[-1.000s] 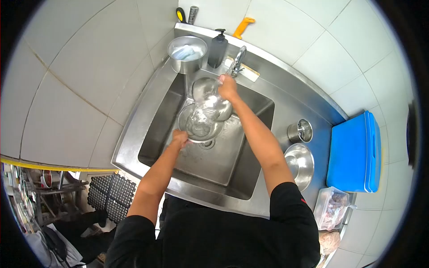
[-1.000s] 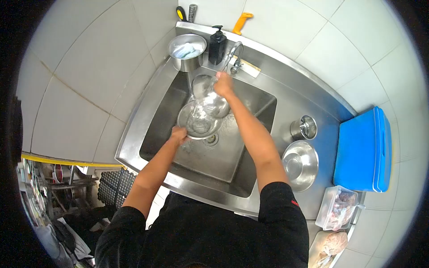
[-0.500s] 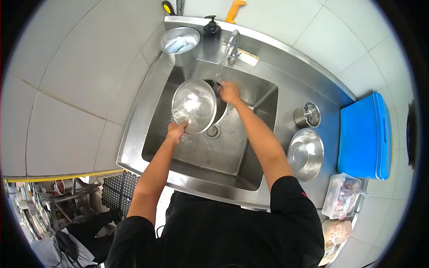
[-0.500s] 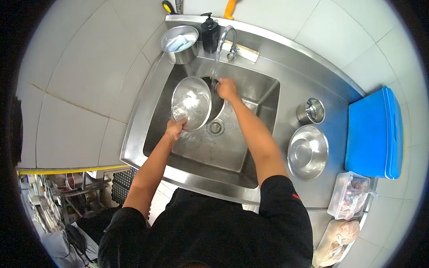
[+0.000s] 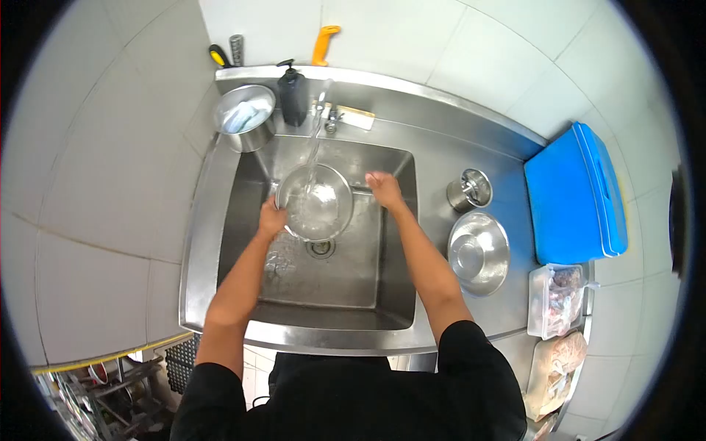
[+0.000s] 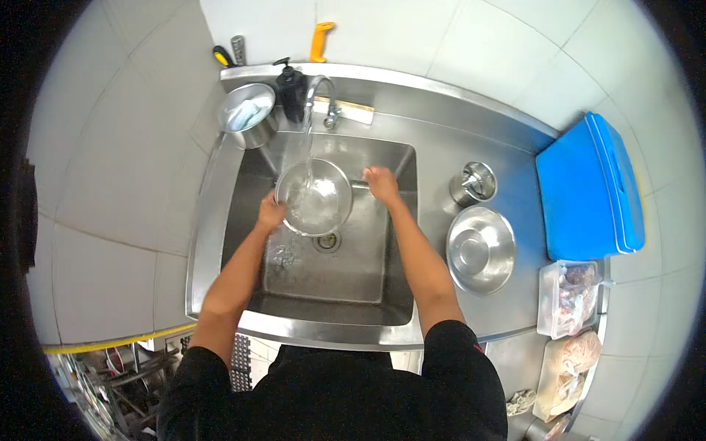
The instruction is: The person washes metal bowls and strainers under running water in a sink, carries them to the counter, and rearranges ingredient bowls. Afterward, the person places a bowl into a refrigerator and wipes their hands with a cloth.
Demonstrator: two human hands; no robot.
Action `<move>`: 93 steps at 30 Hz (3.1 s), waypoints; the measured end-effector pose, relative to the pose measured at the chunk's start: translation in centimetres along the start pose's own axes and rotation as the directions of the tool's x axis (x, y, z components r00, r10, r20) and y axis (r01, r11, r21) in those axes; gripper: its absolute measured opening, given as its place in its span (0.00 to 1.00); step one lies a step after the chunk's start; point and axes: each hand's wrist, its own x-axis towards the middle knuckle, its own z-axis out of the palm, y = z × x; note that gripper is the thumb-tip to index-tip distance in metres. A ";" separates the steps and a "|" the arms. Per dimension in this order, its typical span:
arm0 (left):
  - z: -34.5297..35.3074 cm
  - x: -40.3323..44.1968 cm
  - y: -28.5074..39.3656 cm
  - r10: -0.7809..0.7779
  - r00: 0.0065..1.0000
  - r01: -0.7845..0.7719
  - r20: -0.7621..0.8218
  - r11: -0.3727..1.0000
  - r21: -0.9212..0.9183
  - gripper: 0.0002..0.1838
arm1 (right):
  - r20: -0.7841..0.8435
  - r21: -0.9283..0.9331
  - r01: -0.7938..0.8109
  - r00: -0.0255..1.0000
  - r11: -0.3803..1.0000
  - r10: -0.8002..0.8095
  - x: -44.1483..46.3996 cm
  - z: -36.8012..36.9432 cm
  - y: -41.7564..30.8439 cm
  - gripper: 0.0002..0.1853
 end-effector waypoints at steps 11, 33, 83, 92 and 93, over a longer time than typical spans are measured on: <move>4.2 6.2 9.6 0.128 0.947 -0.291 0.293 0.727 0.622 0.14 | 0.317 -0.239 0.395 0.895 0.887 -0.313 3.8 5.4 -13.7 0.09; -3.7 -5.2 -13.4 -0.694 0.717 0.637 0.063 0.616 -0.464 0.14 | -0.154 -0.307 0.357 0.896 0.882 -0.417 0.8 -1.5 -6.0 0.24; 1.9 -21.7 8.5 -0.268 0.947 0.033 -0.176 0.626 -0.779 0.17 | -0.056 0.583 0.019 0.998 0.812 0.017 -21.2 -0.1 -5.7 0.28; 3.3 -23.3 15.7 -0.246 0.962 0.217 0.120 0.418 -0.882 0.48 | 0.288 0.656 -0.253 0.955 0.711 0.075 -22.6 -5.6 -7.7 0.36; 3.4 -22.7 14.5 -0.260 0.960 0.223 0.105 0.484 -0.846 0.41 | 0.284 0.653 -0.254 0.955 0.713 0.080 -22.7 -5.6 -7.3 0.36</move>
